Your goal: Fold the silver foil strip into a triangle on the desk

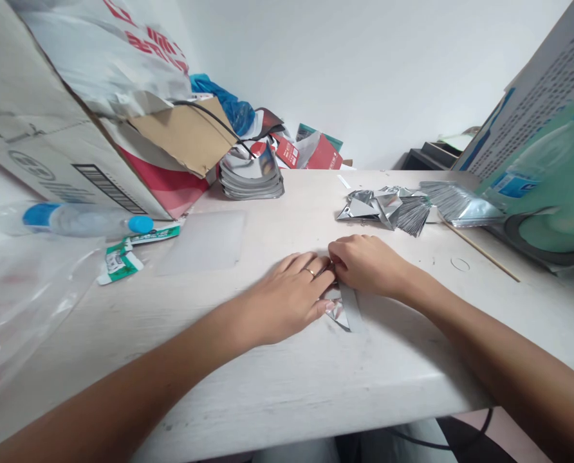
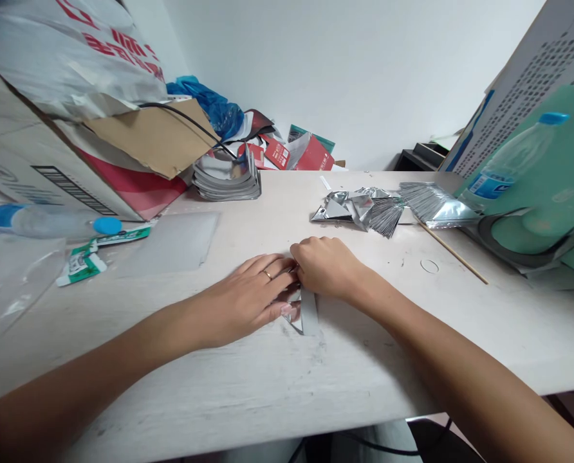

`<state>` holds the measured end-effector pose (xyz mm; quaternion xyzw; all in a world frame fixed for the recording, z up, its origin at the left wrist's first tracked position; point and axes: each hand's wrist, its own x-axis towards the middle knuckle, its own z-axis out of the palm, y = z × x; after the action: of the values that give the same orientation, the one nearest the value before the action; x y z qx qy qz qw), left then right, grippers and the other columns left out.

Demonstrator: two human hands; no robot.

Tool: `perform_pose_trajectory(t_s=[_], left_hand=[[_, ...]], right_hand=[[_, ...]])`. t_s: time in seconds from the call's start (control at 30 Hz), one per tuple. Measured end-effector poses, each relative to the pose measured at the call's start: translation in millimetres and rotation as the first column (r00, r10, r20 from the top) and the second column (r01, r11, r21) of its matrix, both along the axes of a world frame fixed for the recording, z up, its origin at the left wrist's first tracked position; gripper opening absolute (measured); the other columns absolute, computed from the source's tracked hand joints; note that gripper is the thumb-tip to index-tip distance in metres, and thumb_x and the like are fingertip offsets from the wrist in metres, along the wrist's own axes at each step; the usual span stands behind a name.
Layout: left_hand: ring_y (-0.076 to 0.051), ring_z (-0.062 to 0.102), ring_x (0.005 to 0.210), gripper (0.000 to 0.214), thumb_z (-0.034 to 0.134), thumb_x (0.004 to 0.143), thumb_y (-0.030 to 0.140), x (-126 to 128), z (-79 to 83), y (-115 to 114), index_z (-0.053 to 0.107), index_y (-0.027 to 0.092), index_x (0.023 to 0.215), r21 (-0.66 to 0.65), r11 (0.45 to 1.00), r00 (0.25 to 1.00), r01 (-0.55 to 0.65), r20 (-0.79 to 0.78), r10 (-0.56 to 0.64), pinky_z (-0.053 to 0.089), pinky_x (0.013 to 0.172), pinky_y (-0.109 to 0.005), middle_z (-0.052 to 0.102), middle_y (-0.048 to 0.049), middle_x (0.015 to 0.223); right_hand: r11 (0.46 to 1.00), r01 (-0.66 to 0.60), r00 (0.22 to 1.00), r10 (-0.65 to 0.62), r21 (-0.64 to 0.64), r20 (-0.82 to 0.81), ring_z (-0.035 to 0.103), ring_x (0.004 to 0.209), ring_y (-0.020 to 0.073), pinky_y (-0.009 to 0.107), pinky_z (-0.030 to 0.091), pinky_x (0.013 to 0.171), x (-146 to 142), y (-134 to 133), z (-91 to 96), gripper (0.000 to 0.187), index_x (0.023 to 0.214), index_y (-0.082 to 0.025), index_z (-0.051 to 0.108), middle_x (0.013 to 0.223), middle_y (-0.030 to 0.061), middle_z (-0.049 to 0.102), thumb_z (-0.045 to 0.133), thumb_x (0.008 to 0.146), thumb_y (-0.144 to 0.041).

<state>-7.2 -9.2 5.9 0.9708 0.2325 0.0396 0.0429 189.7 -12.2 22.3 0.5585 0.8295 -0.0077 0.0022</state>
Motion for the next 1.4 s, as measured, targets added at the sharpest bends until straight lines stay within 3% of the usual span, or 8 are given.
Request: perform_pose_trajectory(t_s=[0.4,0.63,0.97,1.4], left_hand=[[-0.03,0.039,0.133,0.037,0.042,0.102,0.044,-1,-2.8,-1,0.052,0.019,0.127,0.007,1.0,1.0,-0.005,-0.007,0.005,0.035,0.108,-0.049,0.048,-0.0114,0.137],[-0.029,0.042,0.13,0.031,0.042,0.102,0.041,-1,-0.6,-1,0.053,0.02,0.121,0.014,1.0,1.0,-0.002,0.002,0.002,0.037,0.106,-0.047,0.05,-0.0101,0.13],[-0.03,0.042,0.13,0.031,0.04,0.103,0.042,-2,-0.4,-1,0.053,0.019,0.119,0.012,1.0,1.0,0.003,0.011,-0.004,0.038,0.104,-0.048,0.05,-0.0101,0.132],[-0.029,0.038,0.133,0.035,0.043,0.102,0.043,-1,-0.4,0,0.053,0.021,0.127,-0.006,1.0,1.0,-0.007,-0.004,0.007,0.035,0.109,-0.049,0.048,-0.0094,0.137]], right_hand=[[0.997,-0.058,0.996,0.054,-0.055,-0.071,0.04,0.06,0.0119,0.028,0.024,0.056,9,-1,2.2,0.012,0.079,-0.017,0.055,0.074,0.0044,0.059,0.047,0.087,-0.021],[0.987,0.133,0.989,-0.137,-0.091,-0.047,0.032,0.055,0.0105,0.028,0.023,0.054,3,-1,8.4,0.012,0.072,-0.018,0.051,0.07,0.002,0.055,0.047,0.083,-0.02],[0.975,0.21,0.971,-0.216,-0.069,-0.105,0.033,0.054,0.0105,0.028,0.024,0.052,5,6,-4.3,0.014,0.066,-0.019,0.046,0.066,0.0012,0.053,0.051,0.078,-0.023],[0.999,-0.025,0.998,0.026,0.024,-0.057,0.031,0.057,0.0104,0.029,0.022,0.056,8,2,-4.4,0.01,0.073,-0.017,0.052,0.074,0.0033,0.059,0.048,0.082,-0.02]])
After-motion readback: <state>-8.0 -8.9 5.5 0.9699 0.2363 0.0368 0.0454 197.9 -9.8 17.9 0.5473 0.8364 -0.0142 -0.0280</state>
